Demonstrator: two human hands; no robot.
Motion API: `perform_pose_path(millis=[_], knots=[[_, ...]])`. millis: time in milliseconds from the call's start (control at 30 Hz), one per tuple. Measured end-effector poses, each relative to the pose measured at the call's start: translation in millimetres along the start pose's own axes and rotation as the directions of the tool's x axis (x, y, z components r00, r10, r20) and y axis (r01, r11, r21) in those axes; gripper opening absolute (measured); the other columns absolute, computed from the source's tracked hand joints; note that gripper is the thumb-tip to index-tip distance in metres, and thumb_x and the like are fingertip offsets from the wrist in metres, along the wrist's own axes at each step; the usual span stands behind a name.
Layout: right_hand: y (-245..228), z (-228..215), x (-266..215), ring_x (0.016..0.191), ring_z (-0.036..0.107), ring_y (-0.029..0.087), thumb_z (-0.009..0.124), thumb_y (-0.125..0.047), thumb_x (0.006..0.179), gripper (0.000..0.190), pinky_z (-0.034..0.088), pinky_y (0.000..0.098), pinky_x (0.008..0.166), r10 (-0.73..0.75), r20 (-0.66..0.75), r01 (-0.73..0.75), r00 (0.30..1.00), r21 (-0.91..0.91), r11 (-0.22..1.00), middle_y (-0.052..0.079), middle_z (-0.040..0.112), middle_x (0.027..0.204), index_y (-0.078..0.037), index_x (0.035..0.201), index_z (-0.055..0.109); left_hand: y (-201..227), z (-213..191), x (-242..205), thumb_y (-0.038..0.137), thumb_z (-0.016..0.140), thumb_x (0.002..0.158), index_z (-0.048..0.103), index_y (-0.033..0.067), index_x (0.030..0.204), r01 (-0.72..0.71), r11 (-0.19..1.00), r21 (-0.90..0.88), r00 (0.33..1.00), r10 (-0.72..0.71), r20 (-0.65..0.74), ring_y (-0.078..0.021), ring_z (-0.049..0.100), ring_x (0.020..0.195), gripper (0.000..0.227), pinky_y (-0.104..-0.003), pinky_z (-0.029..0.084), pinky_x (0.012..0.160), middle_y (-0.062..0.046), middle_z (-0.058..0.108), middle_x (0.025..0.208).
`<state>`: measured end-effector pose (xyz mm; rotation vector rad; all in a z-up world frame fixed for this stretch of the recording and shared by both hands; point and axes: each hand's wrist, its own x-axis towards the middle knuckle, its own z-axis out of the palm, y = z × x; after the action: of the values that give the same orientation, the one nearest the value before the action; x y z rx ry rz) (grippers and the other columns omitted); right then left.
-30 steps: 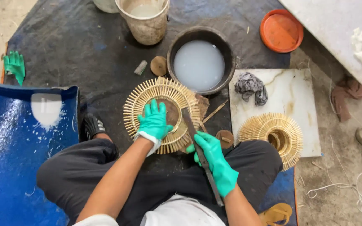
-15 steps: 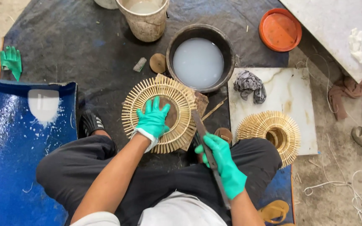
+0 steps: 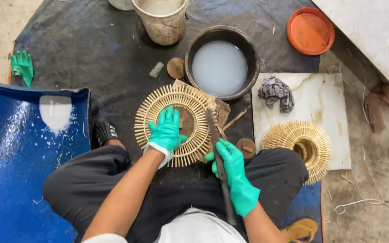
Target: The recorder is assembling a bamboo lamp or furniture piece, using a chisel and hammer to secure bamboo slats into a circular frame.
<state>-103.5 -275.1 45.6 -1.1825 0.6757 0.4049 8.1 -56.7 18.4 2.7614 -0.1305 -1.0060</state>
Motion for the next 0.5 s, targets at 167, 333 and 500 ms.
perform_pose_path(millis=[167,333,500], knots=[[-22.3,-3.9,-7.0,0.040,0.055,0.017,0.059,-0.025,0.099,0.042,0.043,0.0304,0.035,0.046,0.016,-0.044,0.999,-0.099,0.994,0.013,0.074,0.074,-0.004,0.135,0.062,-5.0,11.4,13.0,0.055,0.077,0.081,0.012,0.0133,0.163,-0.052,0.999,0.017,0.995,0.053,-0.082,-0.0338,0.001,0.158,0.112,-0.077,0.011,0.115,-0.010,-0.001,0.173],[1.0,-31.7,-11.2,0.044,0.057,0.015,0.056,-0.028,0.104,0.039,0.045,0.0294,0.037,-0.034,-0.188,0.041,0.981,0.030,0.999,0.012,0.075,0.079,0.003,0.127,0.060,-7.3,20.4,6.0,0.055,0.075,0.083,0.013,0.0137,0.163,-0.040,0.999,0.030,0.997,0.042,-0.064,-0.0339,0.001,0.159,0.109,-0.078,0.013,0.114,-0.009,0.001,0.174],[-0.4,-31.4,-16.5,0.038,0.052,0.015,0.054,-0.031,0.100,0.034,0.039,0.0285,0.032,0.006,-0.105,0.005,0.994,0.101,0.995,0.011,0.072,0.074,-0.008,0.123,0.064,-6.1,11.7,2.2,0.054,0.076,0.082,0.011,0.0155,0.163,-0.026,0.999,0.033,0.999,0.026,-0.019,-0.0323,0.000,0.158,0.111,-0.075,0.009,0.117,-0.008,-0.001,0.173]])
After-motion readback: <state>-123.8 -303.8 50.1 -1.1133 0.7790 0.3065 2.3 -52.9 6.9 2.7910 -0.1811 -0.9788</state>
